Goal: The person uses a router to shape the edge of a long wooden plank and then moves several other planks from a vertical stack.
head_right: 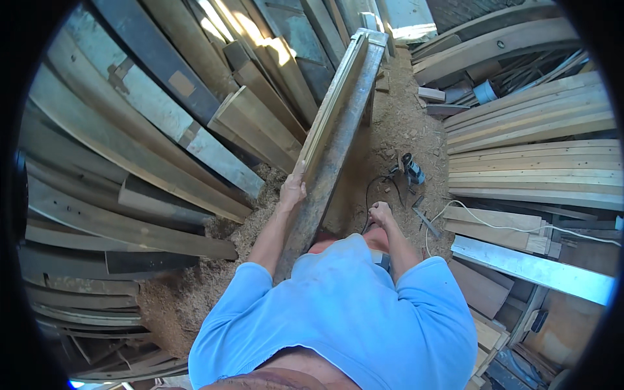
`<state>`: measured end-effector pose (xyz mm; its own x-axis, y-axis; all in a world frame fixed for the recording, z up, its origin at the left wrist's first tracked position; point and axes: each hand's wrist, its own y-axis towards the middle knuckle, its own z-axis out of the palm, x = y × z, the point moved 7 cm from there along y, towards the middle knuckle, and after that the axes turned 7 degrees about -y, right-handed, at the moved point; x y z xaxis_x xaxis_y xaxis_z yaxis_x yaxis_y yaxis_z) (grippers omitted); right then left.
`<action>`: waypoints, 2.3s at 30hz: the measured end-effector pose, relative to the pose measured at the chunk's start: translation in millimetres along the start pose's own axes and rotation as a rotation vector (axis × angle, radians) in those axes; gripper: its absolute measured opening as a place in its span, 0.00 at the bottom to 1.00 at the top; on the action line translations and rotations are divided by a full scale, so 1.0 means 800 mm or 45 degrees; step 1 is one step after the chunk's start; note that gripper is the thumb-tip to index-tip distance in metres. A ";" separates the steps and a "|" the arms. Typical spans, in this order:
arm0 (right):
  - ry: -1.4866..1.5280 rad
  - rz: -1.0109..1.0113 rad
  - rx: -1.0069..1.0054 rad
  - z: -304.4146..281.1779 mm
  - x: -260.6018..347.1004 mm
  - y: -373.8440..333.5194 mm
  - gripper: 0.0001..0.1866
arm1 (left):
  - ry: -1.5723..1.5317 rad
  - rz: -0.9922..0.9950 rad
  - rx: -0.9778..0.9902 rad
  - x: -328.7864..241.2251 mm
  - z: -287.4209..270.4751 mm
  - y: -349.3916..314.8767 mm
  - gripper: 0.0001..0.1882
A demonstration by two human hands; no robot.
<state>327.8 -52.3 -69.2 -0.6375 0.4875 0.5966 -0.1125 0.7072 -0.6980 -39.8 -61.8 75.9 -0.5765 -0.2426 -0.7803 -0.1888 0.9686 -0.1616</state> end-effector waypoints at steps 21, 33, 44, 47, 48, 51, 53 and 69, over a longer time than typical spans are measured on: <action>-0.112 0.061 0.051 -0.012 0.054 -0.007 0.09 | 0.274 0.124 -0.268 0.008 -0.003 -0.019 0.46; 0.543 0.007 0.262 -0.029 0.322 0.228 0.33 | -0.081 -0.495 0.010 0.087 -0.027 -0.098 0.41; -0.113 -0.091 -0.017 0.034 0.472 0.312 0.41 | -0.265 -1.070 -0.347 0.032 -0.008 -0.139 0.38; -0.256 -0.119 -0.188 0.031 0.474 0.303 0.40 | -0.259 -0.968 -0.412 0.044 -0.014 -0.135 0.41; -0.286 -0.124 -0.205 0.036 0.474 0.298 0.40 | -0.263 -0.985 -0.413 0.055 -0.001 -0.141 0.42; -0.291 -0.106 -0.304 0.028 0.480 0.304 0.40 | -0.263 -0.931 -0.377 0.059 -0.016 -0.127 0.44; -0.274 -0.087 -0.326 0.031 0.484 0.302 0.40 | -0.285 -0.913 -0.334 0.072 -0.010 -0.122 0.45; -0.230 -0.058 -0.343 0.032 0.486 0.286 0.33 | -1.163 -0.586 -0.916 0.091 -0.011 -0.146 0.33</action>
<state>34.8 285.6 -7.2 -0.7643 0.3706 0.5277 0.0465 0.8480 -0.5280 -66.6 -193.3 43.2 0.3661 -0.1453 -0.9192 -0.7836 0.4846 -0.3887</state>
